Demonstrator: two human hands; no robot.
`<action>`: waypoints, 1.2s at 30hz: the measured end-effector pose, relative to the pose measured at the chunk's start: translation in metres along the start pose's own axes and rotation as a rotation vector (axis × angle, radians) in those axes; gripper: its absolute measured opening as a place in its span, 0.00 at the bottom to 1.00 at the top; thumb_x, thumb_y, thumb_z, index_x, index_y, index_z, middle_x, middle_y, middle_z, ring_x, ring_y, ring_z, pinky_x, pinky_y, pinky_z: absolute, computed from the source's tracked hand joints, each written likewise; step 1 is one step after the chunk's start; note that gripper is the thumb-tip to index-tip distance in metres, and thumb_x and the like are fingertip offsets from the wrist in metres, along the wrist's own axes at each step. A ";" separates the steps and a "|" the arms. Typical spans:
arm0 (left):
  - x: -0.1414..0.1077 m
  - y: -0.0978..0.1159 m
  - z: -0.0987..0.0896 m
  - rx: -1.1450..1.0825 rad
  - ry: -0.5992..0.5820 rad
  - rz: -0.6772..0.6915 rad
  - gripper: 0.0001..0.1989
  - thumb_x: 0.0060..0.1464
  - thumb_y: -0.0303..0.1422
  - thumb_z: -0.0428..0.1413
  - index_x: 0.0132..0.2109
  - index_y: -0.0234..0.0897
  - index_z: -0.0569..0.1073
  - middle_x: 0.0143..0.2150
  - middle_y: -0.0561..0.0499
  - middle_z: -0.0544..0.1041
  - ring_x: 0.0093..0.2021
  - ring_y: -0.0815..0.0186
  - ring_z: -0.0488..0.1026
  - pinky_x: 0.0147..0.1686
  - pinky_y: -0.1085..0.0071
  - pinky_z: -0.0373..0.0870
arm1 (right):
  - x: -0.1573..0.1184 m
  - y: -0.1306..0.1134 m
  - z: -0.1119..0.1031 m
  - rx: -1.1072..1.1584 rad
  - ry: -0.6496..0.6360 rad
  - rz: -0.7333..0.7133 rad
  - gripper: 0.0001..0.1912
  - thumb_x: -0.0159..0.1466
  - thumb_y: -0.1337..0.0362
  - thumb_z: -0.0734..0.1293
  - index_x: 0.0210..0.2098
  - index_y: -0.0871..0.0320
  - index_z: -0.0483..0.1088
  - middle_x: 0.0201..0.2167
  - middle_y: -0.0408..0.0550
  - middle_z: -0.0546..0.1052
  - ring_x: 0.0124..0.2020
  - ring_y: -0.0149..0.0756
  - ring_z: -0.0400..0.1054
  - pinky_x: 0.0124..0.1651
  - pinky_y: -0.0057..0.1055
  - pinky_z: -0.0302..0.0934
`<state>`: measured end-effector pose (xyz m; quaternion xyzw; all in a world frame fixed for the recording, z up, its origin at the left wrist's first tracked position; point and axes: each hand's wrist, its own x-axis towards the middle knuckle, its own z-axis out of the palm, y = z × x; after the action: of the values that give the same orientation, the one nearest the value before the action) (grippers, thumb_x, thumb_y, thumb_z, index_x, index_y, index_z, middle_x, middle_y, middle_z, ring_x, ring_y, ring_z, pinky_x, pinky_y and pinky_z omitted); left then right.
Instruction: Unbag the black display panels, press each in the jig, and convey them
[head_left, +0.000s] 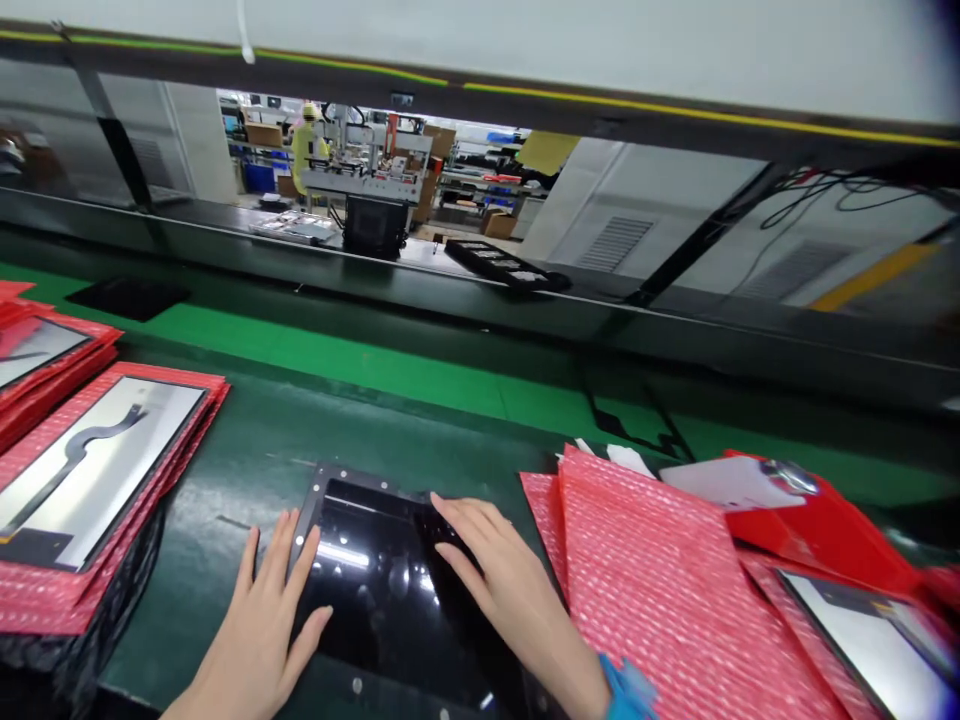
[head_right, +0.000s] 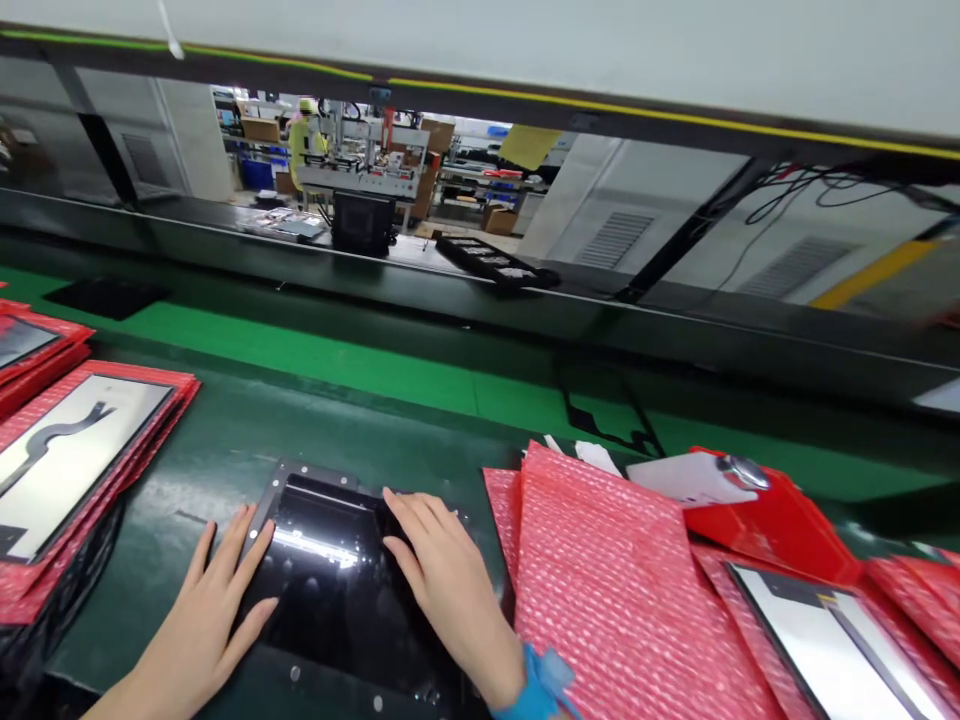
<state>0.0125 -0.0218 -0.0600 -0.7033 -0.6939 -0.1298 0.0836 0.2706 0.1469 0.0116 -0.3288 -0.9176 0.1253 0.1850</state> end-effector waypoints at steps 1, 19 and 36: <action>0.000 0.000 0.000 0.016 0.002 0.005 0.37 0.64 0.41 0.49 0.73 0.36 0.42 0.74 0.39 0.47 0.73 0.48 0.45 0.67 0.44 0.49 | 0.007 0.000 0.007 -0.001 -0.009 -0.019 0.21 0.72 0.62 0.57 0.63 0.53 0.62 0.53 0.51 0.74 0.54 0.43 0.68 0.55 0.42 0.66; 0.067 -0.017 0.000 -0.932 0.060 -0.456 0.20 0.67 0.40 0.43 0.63 0.47 0.64 0.69 0.50 0.61 0.72 0.60 0.48 0.70 0.52 0.45 | 0.031 0.010 0.037 0.445 0.202 0.071 0.19 0.70 0.69 0.56 0.59 0.50 0.63 0.43 0.47 0.71 0.46 0.38 0.68 0.53 0.39 0.63; 0.113 -0.023 -0.034 -1.161 -0.047 -0.448 0.15 0.61 0.46 0.53 0.40 0.42 0.78 0.52 0.47 0.79 0.68 0.55 0.60 0.66 0.57 0.52 | 0.019 0.011 0.005 0.223 0.220 -0.023 0.17 0.72 0.61 0.59 0.60 0.50 0.64 0.43 0.47 0.74 0.45 0.41 0.68 0.49 0.38 0.62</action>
<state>-0.0123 0.0762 0.0042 -0.4742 -0.6425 -0.4849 -0.3567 0.2615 0.1671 0.0083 -0.3073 -0.8759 0.1873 0.3214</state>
